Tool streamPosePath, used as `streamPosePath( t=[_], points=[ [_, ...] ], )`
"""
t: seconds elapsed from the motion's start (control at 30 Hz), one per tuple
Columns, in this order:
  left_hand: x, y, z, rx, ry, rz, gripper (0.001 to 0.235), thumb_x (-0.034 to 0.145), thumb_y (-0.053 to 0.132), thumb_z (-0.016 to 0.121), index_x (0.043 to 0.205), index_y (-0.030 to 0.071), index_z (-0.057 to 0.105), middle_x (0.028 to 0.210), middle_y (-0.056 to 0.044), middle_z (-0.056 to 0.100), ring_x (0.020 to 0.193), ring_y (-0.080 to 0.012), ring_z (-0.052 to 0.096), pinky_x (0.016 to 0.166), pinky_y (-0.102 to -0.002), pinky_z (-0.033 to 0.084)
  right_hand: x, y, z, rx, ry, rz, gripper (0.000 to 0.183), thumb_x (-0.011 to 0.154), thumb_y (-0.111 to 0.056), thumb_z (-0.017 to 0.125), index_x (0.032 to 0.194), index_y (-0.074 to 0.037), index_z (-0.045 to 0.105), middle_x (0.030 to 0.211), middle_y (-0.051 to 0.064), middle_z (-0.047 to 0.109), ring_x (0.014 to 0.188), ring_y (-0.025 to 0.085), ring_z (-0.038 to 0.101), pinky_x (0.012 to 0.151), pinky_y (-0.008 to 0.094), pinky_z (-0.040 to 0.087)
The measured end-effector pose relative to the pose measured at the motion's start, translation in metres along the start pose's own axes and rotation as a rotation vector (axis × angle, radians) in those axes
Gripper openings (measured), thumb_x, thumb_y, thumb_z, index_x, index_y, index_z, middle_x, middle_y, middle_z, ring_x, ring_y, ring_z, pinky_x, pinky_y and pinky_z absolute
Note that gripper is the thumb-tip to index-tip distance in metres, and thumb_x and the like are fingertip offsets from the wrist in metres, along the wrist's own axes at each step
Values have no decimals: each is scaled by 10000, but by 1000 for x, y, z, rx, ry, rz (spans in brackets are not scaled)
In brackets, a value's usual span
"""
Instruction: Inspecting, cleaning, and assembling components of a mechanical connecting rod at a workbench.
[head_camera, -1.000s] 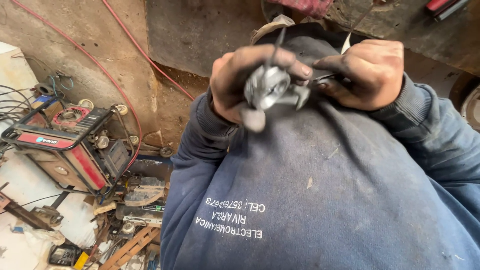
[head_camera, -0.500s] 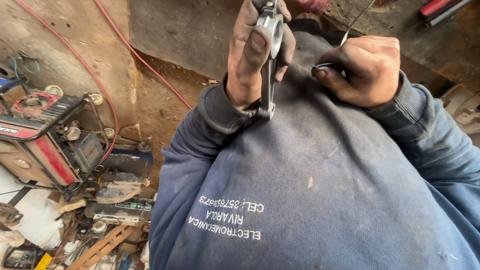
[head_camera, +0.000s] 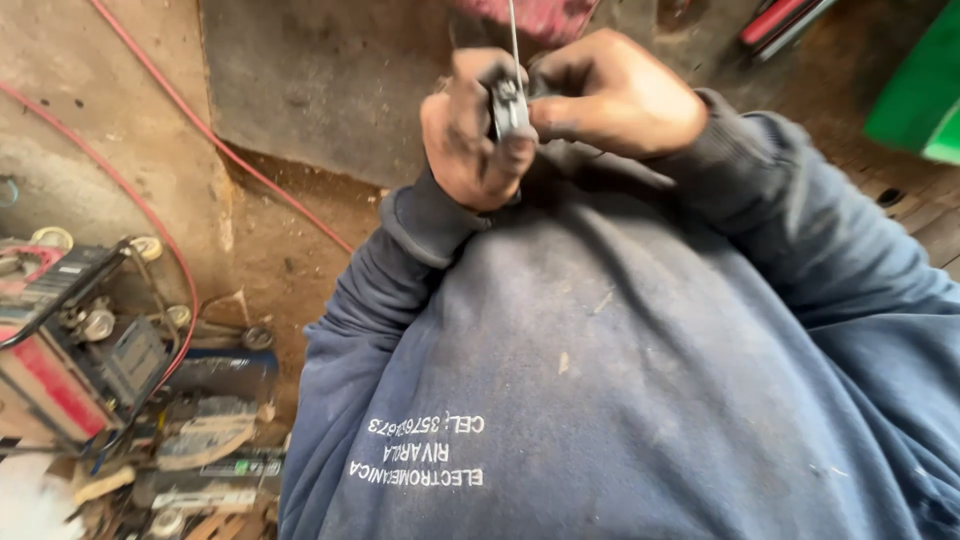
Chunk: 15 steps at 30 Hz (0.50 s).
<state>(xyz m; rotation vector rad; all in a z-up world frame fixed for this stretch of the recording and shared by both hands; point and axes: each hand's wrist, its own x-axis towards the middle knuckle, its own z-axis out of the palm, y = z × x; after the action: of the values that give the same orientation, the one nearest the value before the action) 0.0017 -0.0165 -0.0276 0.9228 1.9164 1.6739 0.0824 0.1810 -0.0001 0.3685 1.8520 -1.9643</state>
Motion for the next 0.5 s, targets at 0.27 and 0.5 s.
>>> streamPosePath(
  t=[0.27,0.5],
  points=[
    [-39,-91,38,675,179,579,263,1111,99,534,1363,27,544,1337,-312,569,1076,-422,641,904,-490,546,22,60,16,-271,313,-168,289,874,-290,799,907,-11,733,670,111,626,655,112,577,579,324,504],
    [-39,-132,52,786,223,394,414,963,68,571,1374,30,610,1470,-299,521,1009,-413,654,852,-476,537,24,63,20,-776,675,-641,202,791,-257,788,824,-102,662,737,114,618,663,319,627,567,426,485]
  ],
)
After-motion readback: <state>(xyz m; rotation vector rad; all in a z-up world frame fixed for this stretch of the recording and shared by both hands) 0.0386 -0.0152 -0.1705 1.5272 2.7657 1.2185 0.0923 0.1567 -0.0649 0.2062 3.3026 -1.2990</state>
